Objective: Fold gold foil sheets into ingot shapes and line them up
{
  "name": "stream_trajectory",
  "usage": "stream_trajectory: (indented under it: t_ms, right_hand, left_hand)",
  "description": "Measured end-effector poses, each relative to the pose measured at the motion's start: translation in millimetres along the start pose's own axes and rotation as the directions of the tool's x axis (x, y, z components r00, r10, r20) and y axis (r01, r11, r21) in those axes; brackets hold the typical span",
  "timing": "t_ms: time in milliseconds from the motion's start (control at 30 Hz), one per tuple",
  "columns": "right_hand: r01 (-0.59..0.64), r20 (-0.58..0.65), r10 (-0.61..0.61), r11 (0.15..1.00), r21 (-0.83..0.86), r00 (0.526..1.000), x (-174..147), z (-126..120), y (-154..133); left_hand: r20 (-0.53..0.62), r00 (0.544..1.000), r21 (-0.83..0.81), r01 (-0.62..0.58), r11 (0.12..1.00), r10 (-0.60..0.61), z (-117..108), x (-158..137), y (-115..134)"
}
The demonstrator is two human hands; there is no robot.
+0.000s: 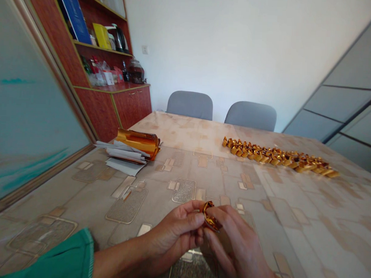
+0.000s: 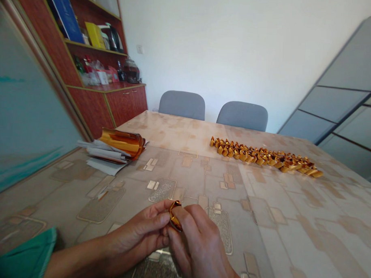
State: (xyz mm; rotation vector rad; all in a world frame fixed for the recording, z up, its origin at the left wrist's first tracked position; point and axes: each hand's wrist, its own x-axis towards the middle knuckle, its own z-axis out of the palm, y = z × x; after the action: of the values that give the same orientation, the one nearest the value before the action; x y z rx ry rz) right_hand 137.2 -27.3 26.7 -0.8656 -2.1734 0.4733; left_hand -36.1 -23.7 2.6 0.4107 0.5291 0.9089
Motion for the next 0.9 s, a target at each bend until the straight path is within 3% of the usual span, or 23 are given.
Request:
stream_trajectory:
  t_ms: [233, 433, 600, 700, 900]
  right_hand:
    - [0.005, -0.016, -0.005, 1.000, -0.012, 1.000, 0, -4, -4]
    - [0.013, 0.014, -0.013, 1.000, -0.028, 1.000, 0, -1, -1]
    - [0.008, -0.075, -0.009, 1.000, -0.015, 0.997, -1, 1, 0]
    - [-0.040, -0.103, 0.043, 0.999, 0.036, 0.994, 0, 3, 2]
    - [-0.075, -0.070, 0.082, 0.993, 0.094, 0.994, -2, 8, 5]
  left_hand:
    - [-0.027, 1.000, -0.027, -0.002, 1.000, 0.001, -3, 2, 2]
    - [0.025, 0.999, -0.058, 0.026, 0.998, -0.025, -1, 2, 2]
    - [-0.065, 0.998, -0.034, 0.001, 0.999, -0.003, -3, 3, 1]
    - [-0.099, 0.995, 0.024, -0.031, 0.999, 0.033, -5, 4, 0]
    - [-0.005, 0.993, 0.260, -0.114, 0.959, 0.119, -5, 3, 4]
